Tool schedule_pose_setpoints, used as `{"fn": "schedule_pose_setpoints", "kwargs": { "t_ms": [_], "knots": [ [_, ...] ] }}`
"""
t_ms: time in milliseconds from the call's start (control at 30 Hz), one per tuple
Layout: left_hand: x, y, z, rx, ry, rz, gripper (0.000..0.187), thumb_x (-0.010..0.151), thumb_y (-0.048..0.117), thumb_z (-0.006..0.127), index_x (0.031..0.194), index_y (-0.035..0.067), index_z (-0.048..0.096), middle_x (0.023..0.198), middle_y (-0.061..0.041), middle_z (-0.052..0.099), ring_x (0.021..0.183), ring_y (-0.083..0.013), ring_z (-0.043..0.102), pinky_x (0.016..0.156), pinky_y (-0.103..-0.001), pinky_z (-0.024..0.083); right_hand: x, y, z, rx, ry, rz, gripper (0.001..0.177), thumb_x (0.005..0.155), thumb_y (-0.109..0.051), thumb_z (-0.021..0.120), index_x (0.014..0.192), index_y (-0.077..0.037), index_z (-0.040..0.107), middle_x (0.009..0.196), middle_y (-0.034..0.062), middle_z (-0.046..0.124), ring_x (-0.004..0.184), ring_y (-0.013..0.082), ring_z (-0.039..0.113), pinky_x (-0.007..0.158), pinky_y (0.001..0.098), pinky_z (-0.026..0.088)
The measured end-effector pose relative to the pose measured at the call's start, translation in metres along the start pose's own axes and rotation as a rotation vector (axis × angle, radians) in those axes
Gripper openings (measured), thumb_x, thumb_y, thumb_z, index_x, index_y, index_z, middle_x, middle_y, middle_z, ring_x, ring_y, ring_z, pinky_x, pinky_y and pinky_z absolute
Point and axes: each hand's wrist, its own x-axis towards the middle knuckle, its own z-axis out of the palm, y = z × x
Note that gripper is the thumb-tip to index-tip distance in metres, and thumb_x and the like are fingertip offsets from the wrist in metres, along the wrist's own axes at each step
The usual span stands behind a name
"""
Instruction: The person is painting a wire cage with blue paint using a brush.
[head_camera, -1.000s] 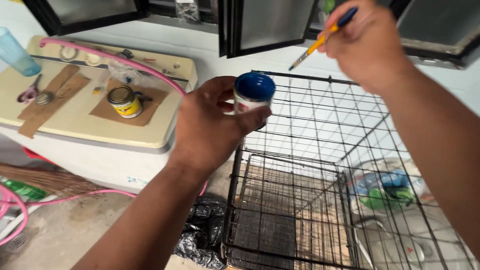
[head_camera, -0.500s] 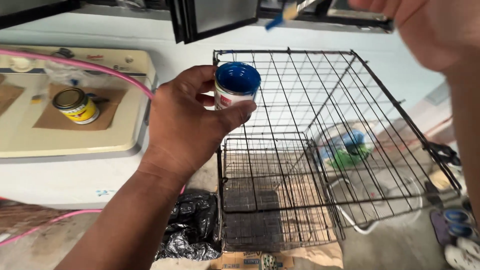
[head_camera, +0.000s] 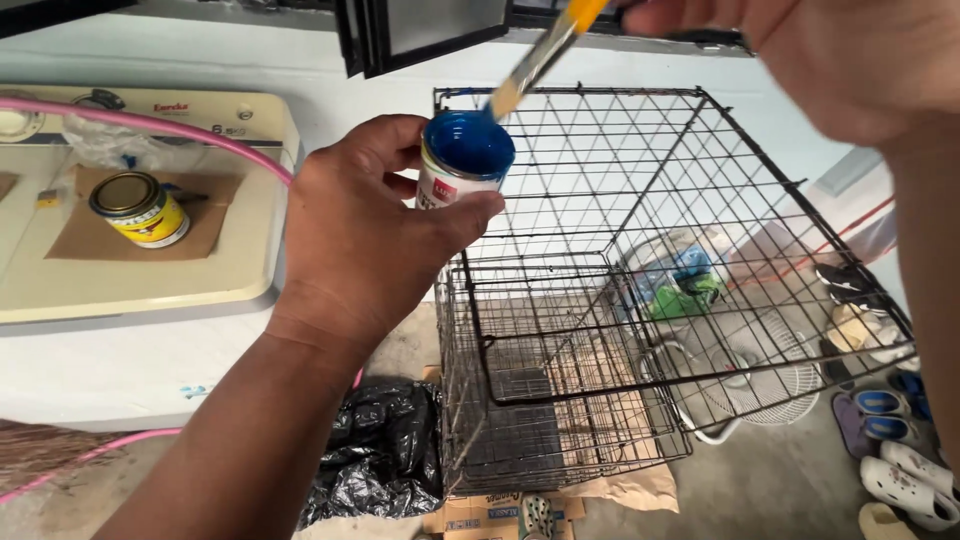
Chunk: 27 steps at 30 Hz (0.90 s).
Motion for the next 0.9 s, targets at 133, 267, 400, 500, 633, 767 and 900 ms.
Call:
{"fn": "schedule_pose_setpoints", "kwargs": {
  "t_ms": [133,267,400,500,633,767,900],
  "knots": [
    [0.000,-0.003,-0.004,0.001,0.026,-0.002,0.037,0.074,0.024,0.089,0.106,0.012,0.075,0.092,0.000,0.080,0.082,-0.0078,0.077,0.072,-0.025,0.064,0.023,-0.018,0.034,-0.015,-0.062,-0.038,0.033,0.117,-0.036,0.049,0.122,-0.005,0.060,0.126,0.0139,0.066,0.113,0.0194,0.067,0.102,0.0344,0.058],
    [-0.003,-0.008,-0.006,0.028,0.036,0.006,0.038,0.074,0.025,0.089,0.106,0.011,0.074,0.093,-0.001,0.080,0.081,-0.0085,0.078,0.071,-0.025,0.065,0.031,-0.048,0.068,0.036,0.077,0.100,0.016,0.113,-0.015,0.050,0.117,-0.005,0.062,0.122,0.0162,0.069,0.108,0.0224,0.073,0.096,0.0382,0.064],
    [-0.013,-0.011,-0.005,0.077,0.030,-0.047,0.041,0.074,0.028,0.088,0.110,0.014,0.075,0.098,-0.002,0.080,0.084,-0.0108,0.078,0.069,-0.026,0.065,0.020,-0.049,0.074,0.400,0.200,0.188,0.017,0.111,-0.003,0.047,0.115,-0.007,0.062,0.112,0.0193,0.071,0.101,0.0276,0.074,0.093,0.0441,0.065],
    [-0.015,-0.008,-0.003,0.115,0.047,-0.056,0.046,0.072,0.030,0.090,0.112,0.012,0.074,0.097,-0.004,0.080,0.088,-0.0123,0.077,0.073,-0.028,0.064,0.013,-0.037,0.075,0.565,0.269,0.227,0.020,0.110,-0.002,0.046,0.116,-0.008,0.063,0.114,0.0207,0.071,0.105,0.0313,0.073,0.095,0.0474,0.064],
    [-0.011,-0.004,0.003,0.080,0.075,-0.121,0.047,0.070,0.029,0.090,0.110,0.011,0.074,0.097,-0.003,0.081,0.092,-0.0122,0.076,0.078,-0.028,0.064,0.011,-0.015,0.068,0.684,0.339,0.309,0.023,0.107,-0.002,0.046,0.118,-0.008,0.065,0.117,0.0212,0.071,0.111,0.0338,0.072,0.099,0.0491,0.060],
    [-0.001,0.007,0.012,0.142,0.125,-0.173,0.053,0.069,0.029,0.091,0.116,0.012,0.074,0.097,-0.003,0.080,0.091,-0.0135,0.076,0.079,-0.030,0.062,0.019,-0.002,0.053,0.748,0.356,0.372,0.019,0.103,-0.003,0.048,0.111,-0.009,0.065,0.111,0.0183,0.072,0.108,0.0309,0.071,0.099,0.0476,0.059],
    [0.011,0.005,0.025,0.129,0.166,-0.144,0.057,0.070,0.031,0.090,0.119,0.008,0.071,0.106,-0.004,0.080,0.096,-0.0130,0.077,0.082,-0.030,0.063,0.021,0.031,0.027,0.842,0.318,0.393,0.012,0.103,-0.008,0.053,0.109,-0.007,0.063,0.115,0.0172,0.069,0.114,0.0293,0.068,0.106,0.0464,0.056]
  ]
}}
